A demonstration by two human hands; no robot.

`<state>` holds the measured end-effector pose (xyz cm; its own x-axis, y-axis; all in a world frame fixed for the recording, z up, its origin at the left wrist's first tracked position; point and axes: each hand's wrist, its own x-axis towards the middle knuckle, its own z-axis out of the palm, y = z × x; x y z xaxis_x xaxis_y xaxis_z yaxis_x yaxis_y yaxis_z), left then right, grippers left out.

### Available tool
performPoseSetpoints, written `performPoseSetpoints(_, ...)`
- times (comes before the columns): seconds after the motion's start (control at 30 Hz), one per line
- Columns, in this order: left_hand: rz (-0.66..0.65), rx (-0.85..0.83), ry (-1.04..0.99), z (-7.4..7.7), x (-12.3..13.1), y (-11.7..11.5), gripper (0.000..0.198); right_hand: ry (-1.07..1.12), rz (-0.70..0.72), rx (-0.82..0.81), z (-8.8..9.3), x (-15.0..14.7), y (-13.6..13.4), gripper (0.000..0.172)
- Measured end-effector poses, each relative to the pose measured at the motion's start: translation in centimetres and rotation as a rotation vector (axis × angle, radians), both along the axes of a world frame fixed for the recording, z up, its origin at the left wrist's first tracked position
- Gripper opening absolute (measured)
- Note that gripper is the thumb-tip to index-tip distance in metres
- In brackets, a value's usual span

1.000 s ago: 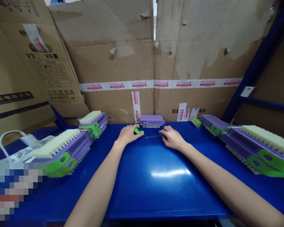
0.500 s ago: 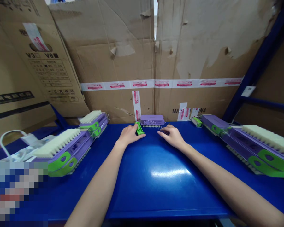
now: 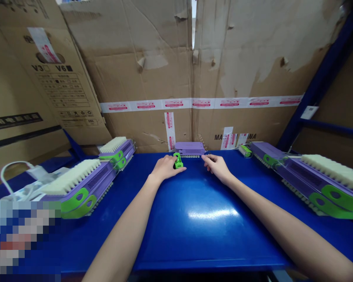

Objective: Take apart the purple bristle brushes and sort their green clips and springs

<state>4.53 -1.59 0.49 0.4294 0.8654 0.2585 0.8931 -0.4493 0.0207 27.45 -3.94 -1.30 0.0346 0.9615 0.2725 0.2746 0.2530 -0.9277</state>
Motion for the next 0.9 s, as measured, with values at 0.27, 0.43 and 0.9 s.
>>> performPoseSetpoints(0.27,0.005,0.043,0.054,0.0,0.1,0.0,0.054,0.089,-0.116,0.067,0.8,1.2,0.4,0.052)
performPoseSetpoints(0.43,0.014,0.044,0.063,0.2,0.2,-0.2,0.053,0.301,-0.194,-0.019,1.7,2.5,0.6,0.053)
performPoseSetpoints(0.9,0.008,0.048,0.059,0.1,0.2,-0.2,0.055,0.844,-0.143,-0.333,3.4,3.6,0.3,0.04)
